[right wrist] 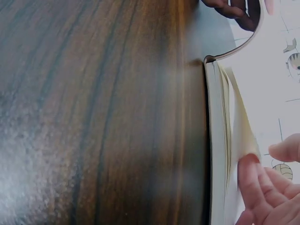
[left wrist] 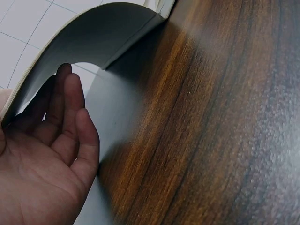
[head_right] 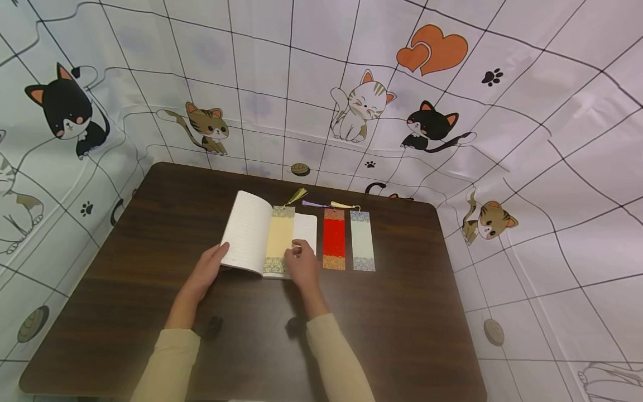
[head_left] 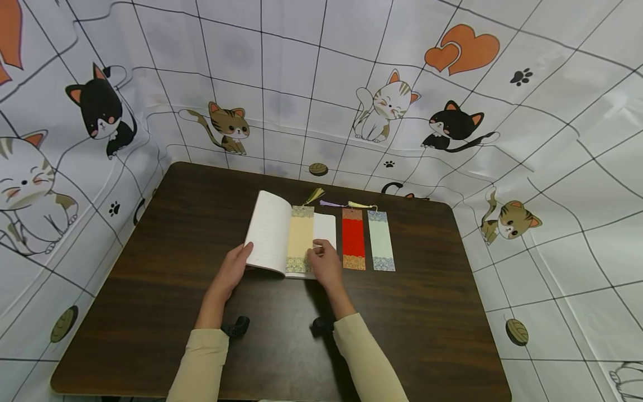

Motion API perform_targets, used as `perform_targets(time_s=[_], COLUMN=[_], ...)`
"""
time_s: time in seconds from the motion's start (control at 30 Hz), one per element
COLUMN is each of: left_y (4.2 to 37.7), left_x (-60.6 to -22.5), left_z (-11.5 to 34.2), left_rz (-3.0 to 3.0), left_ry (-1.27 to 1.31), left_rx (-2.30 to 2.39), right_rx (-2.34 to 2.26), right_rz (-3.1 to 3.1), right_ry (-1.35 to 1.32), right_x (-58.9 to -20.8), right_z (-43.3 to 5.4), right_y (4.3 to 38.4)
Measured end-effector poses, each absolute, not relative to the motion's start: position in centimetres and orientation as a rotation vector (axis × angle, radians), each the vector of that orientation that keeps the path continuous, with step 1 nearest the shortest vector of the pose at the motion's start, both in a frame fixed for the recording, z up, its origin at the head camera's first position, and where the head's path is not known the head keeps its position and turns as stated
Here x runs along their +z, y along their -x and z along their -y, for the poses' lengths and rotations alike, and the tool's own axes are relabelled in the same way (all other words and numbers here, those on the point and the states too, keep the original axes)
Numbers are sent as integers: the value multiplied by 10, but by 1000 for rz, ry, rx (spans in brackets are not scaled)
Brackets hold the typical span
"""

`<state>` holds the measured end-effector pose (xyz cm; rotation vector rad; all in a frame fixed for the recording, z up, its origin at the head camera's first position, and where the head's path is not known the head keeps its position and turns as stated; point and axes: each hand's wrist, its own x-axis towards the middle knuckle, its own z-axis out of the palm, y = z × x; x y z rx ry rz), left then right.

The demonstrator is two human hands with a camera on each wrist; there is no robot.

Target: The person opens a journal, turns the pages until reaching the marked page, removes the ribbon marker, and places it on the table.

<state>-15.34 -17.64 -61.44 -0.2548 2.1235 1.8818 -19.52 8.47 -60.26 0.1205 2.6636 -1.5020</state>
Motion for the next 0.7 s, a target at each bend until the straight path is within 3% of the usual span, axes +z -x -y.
perform_targets(time_s=[0.7], left_y=[153], left_x=[-614], left_z=[175], left_rz=[-2116], left_ry=[255], left_rx=[1916], right_rx=[-1750], right_rz=[-2607], right_ry=[-200], right_x=[-594], right_z=[-112], right_y=[205])
